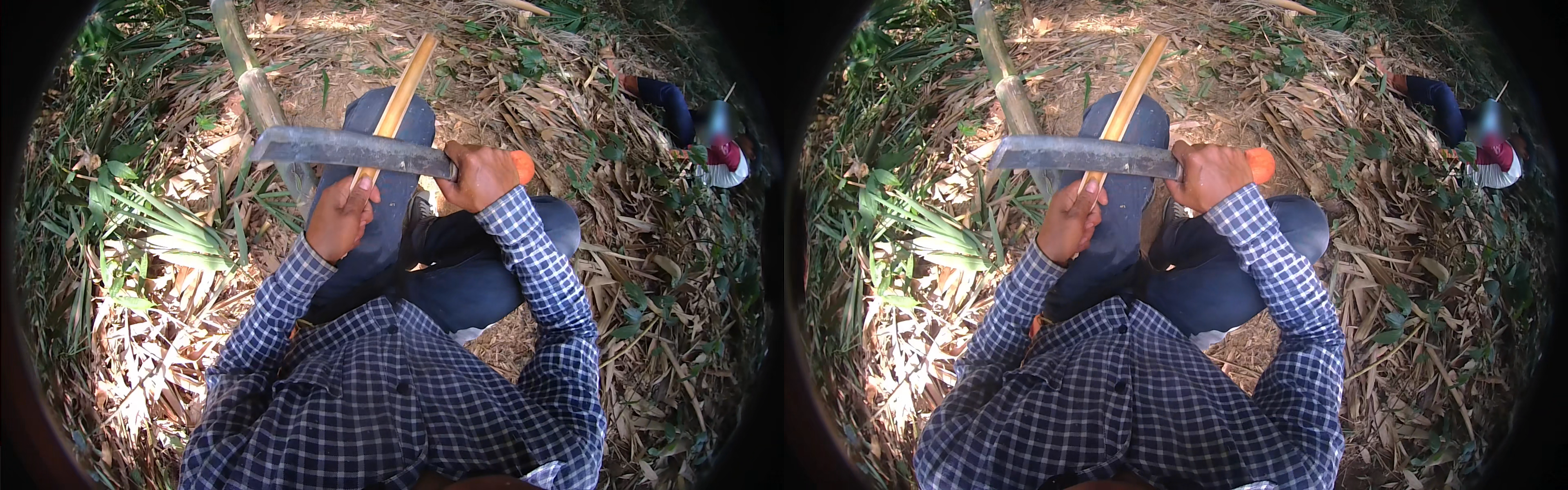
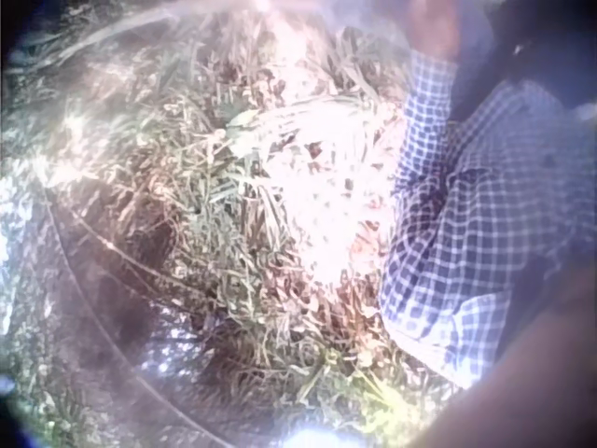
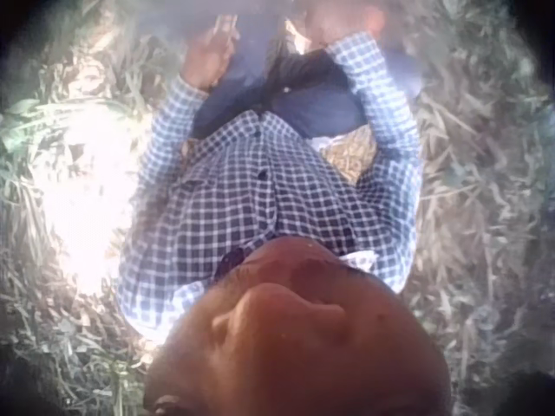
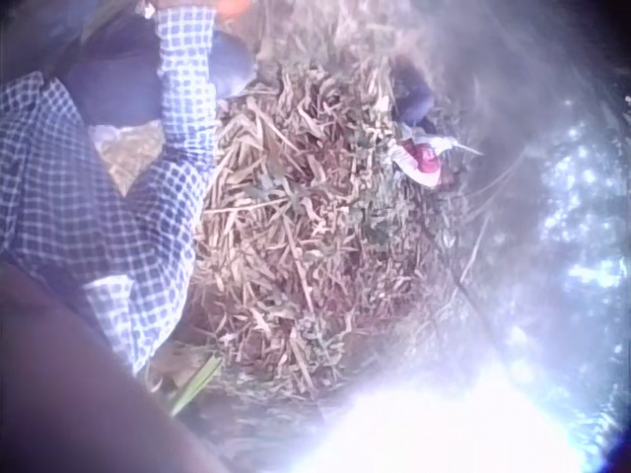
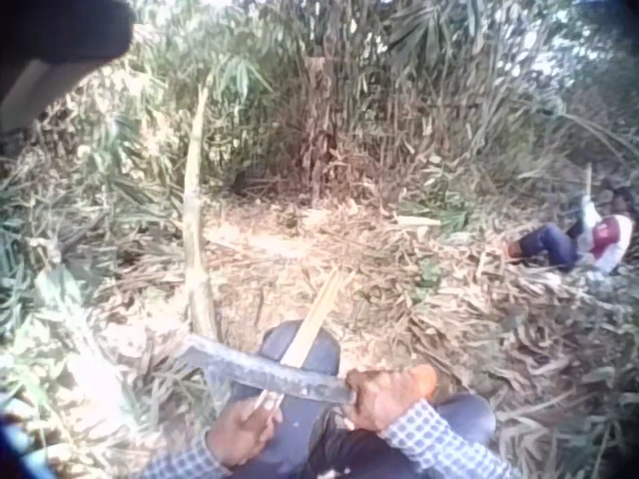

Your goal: The person sits on the ground and uses a curved blade to shave a long piece of bamboo. They hold the bamboo vertically against their leg and repeatedly scrape the surface to remove the outer layer.

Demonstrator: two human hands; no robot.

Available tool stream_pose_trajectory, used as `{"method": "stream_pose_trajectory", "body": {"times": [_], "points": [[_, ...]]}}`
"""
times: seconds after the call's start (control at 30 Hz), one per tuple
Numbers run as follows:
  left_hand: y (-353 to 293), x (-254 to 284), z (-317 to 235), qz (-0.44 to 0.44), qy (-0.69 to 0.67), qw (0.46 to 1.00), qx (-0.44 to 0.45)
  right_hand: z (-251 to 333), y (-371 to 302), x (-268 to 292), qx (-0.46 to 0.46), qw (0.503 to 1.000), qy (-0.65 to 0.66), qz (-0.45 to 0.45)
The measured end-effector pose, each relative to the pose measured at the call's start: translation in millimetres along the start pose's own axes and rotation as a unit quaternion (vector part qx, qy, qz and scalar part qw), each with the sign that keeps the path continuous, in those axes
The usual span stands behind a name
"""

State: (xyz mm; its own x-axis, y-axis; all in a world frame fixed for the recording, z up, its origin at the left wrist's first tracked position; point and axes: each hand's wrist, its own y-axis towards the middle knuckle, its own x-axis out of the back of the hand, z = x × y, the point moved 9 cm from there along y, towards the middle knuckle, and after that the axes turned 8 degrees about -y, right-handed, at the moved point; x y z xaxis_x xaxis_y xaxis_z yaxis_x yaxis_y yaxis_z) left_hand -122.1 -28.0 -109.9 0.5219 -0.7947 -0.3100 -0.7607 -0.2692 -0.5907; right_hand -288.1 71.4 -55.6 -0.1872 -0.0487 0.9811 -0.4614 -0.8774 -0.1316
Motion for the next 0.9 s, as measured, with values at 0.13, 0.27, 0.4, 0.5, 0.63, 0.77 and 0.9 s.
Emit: {"method": "stream_pose_trajectory", "body": {"times": [0.13, 0.27, 0.4, 0.5, 0.63, 0.77, 0.9], "points": [[0.6, 1.6, -4.7, -0.012, 0.004, 1.000, 0.003, -11.8, 9.2, 7.1, -0.047, 0.998, -0.001, -0.044], [-4.8, 4.3, -2.1, -0.027, -0.007, 0.999, 0.018, 6.0, -2.8, 5.1, 0.020, 0.998, 0.005, -0.053], [-7.1, 5.9, -2.4, -0.019, -0.006, 1.000, 0.024, -21.1, 16.2, 9.0, -0.084, 0.996, 0.003, -0.021], [-2.7, 7.8, -1.6, -0.020, -0.003, 0.999, 0.030, -14.2, 11.2, 5.9, -0.066, 0.998, 0.000, -0.015], [-3.3, 1.1, -7.2, -0.030, 0.025, 0.999, 0.025, -16.4, 1.1, -4.8, -0.005, 1.000, -0.016, -0.005], [-0.1, -2.8, -6.5, -0.035, 0.043, 0.998, -0.003, -43.1, 10.4, 3.1, -0.109, 0.994, 0.022, -0.011], [-0.5, -5.2, -8.9, -0.033, 0.050, 0.998, -0.010, -28.3, 1.8, 0.6, -0.044, 0.998, 0.030, 0.013]]}}
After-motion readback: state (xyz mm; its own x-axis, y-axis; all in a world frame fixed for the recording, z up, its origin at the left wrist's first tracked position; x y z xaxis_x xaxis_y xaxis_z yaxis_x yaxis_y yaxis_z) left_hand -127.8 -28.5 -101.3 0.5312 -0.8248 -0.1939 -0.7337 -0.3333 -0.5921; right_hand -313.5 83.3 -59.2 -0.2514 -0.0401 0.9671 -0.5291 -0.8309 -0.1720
